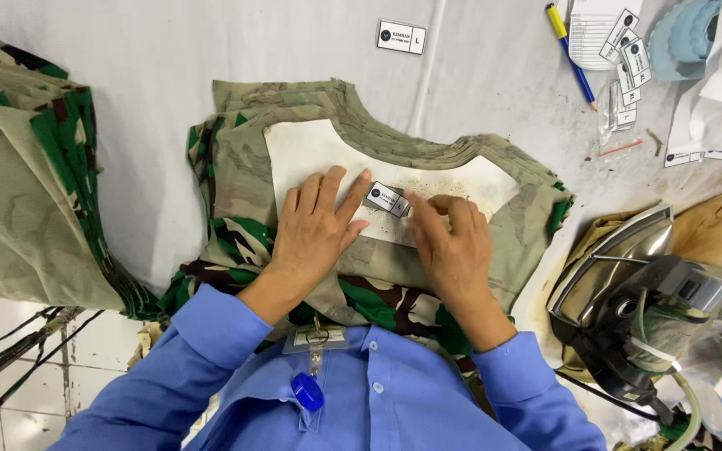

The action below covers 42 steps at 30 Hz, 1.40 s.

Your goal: The person places a white paper template on the collar area of a camouflage-patterned shirt, then uses an iron to press the template onto the fabric. After ironing, the person removes the template and sets the shirt aside, repeating the process with additional shirts from a stack.

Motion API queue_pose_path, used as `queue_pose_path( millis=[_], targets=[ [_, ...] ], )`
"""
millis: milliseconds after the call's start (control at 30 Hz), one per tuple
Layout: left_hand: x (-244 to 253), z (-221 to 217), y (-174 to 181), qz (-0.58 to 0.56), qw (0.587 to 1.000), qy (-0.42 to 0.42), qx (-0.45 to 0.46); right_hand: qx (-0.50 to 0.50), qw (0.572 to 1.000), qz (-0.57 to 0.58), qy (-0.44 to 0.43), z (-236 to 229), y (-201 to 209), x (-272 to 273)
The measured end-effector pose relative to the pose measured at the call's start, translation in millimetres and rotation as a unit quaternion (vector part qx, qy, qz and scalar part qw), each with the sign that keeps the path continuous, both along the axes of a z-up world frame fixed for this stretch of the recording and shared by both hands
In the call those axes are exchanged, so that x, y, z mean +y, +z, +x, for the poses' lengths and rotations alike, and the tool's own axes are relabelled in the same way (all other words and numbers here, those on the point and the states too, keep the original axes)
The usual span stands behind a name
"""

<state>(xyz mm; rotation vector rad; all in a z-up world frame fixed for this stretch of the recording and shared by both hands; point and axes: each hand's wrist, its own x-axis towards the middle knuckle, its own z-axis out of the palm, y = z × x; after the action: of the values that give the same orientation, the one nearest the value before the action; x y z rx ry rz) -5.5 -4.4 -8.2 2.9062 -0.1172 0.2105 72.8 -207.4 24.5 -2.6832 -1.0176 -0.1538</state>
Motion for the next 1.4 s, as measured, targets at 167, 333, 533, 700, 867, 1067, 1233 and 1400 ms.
queue_pose_path(
  millis=[167, 333, 533, 700, 867, 1067, 1233, 1400],
  targets=[
    [-6, -2, 26, 0.074, 0.997, -0.016, -0.011, -0.082, 0.995, -0.048, 0.017, -9, -4, -10],
    [-13, -8, 25, 0.093, 0.995, -0.022, -0.036, -0.106, 0.993, 0.001, 0.048, 6, -10, -15],
    [-26, -17, 14, 0.109, 0.994, 0.02, 0.006, 0.096, 0.98, 0.075, -0.155, 11, 27, -84],
    [-31, -20, 16, 0.102, 0.992, 0.041, 0.055, -0.153, 0.915, -0.171, -0.331, 0, 54, -266],
    [-36, -23, 11, 0.11, 0.991, 0.052, 0.055, 0.145, 0.912, 0.009, -0.384, -8, 42, -304],
    [-41, -22, 10, 0.102, 0.991, 0.064, 0.058, 0.211, 0.927, 0.031, -0.308, -4, 93, -212],
    [-37, -22, 14, 0.087, 0.992, 0.059, 0.07, 0.33, 0.909, -0.038, -0.252, 24, 109, -136],
    [-36, -21, 17, 0.106, 0.989, 0.05, 0.092, 0.299, 0.948, -0.106, 0.004, 29, 110, -66]
  ],
)
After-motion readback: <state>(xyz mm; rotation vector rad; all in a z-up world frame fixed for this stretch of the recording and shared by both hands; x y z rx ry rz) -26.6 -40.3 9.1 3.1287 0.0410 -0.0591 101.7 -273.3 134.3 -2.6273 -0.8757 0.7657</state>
